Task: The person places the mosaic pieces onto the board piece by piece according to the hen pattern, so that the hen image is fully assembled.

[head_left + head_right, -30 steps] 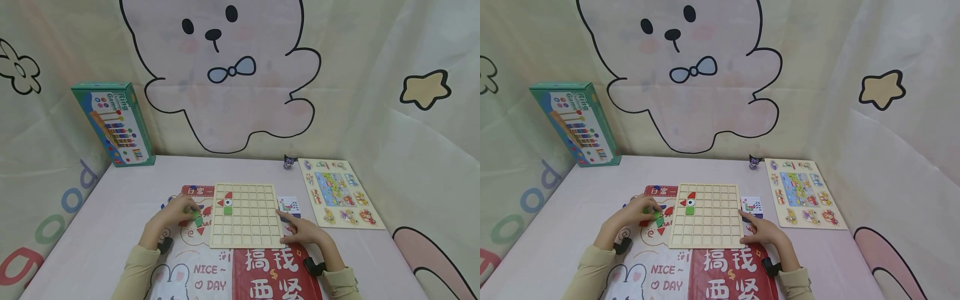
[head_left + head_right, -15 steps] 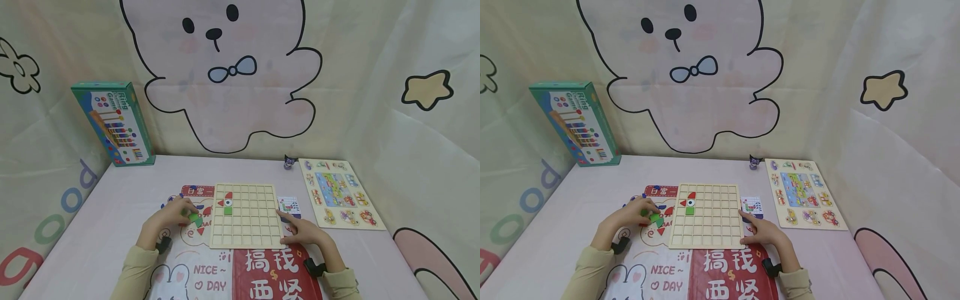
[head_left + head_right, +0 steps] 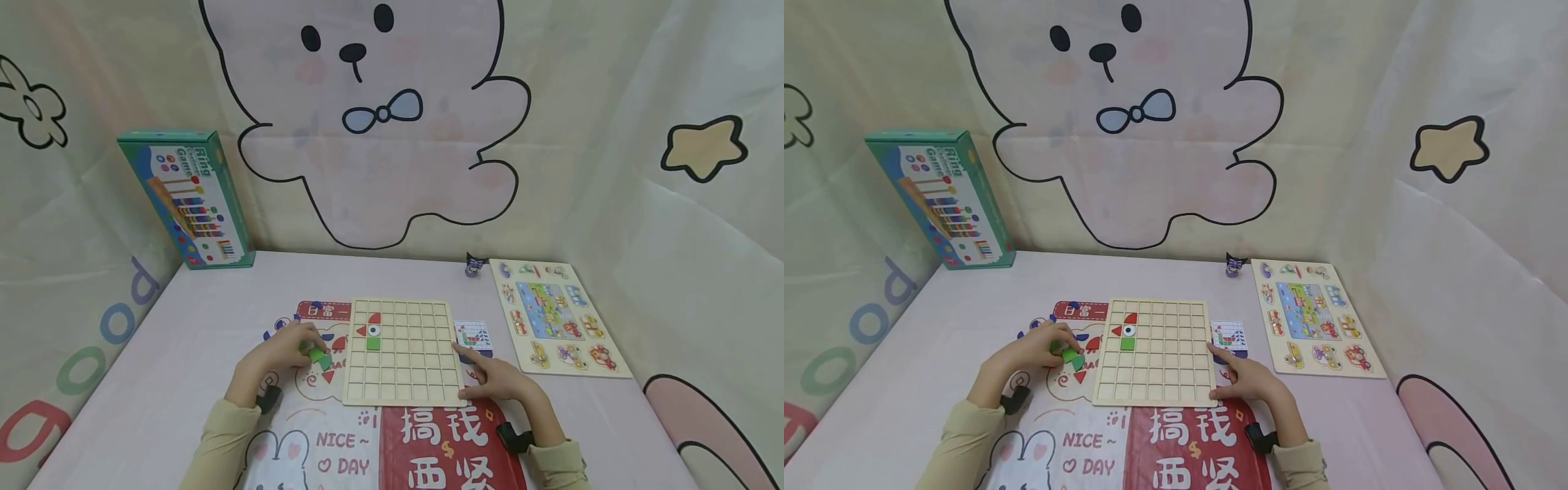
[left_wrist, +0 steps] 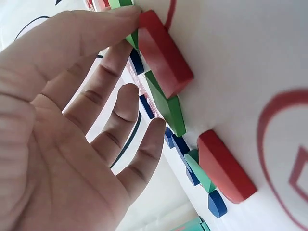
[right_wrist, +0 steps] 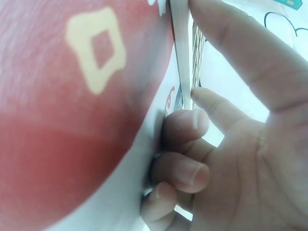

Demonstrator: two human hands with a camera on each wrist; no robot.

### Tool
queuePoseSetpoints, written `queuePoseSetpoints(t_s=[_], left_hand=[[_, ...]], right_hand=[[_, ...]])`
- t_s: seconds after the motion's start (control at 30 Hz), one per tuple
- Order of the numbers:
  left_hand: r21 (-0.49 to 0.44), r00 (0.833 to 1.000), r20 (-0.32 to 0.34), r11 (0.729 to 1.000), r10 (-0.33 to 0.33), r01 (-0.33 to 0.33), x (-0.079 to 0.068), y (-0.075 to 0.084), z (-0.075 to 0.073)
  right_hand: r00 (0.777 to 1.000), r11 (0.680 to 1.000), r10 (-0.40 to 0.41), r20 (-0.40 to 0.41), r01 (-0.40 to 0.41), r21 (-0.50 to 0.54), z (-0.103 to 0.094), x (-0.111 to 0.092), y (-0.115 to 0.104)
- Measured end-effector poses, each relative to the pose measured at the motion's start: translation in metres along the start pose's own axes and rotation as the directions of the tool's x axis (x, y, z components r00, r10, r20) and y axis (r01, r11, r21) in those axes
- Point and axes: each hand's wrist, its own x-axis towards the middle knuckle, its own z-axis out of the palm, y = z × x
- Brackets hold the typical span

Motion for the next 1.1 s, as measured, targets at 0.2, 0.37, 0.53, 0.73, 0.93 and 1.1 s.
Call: queuePoseSetpoints(t_s=[0.2,0.37,0.53,0.73,0.93,1.1], left_hand=[[0.023,1.0,-0.024,1.0,0.002,-0.001,-0.001,0.002,-0.001],[0.028,0.998,-0.052,0.999,-0.018,0.02,-0.003,0.002,-0.003],[0.029,0.998,-0.068,1.0,-0.002,0.004,-0.002,0.001,-0.003],[0.071,0.985,-0.119,0.99,0.128,-0.12,0.003,0.005,0.001],[0.125,0.978,-0.137,0.982,0.159,-0.142,0.008,0.015,0.008],[0.138,0.979,-0.139,0.982,0.149,-0.129,0.011,0.027,0.012]], right_hand=[[1.0,1.0,-0.016,-0.007,0.016,-0.006,0.0,0.0,-0.001],[1.0,1.0,-0.017,-0.008,0.017,-0.012,0.0,0.001,-0.001],[1.0,1.0,-0.016,-0.009,0.016,-0.015,0.001,0.0,-0.001],[1.0,1.0,-0.022,-0.01,0.022,-0.022,0.001,0.0,0.0],[1.0,1.0,-0.023,-0.01,0.023,-0.022,0.001,0.001,0.003],[1.0,1.0,-0.015,-0.008,0.015,-0.016,0.002,0.002,0.004]])
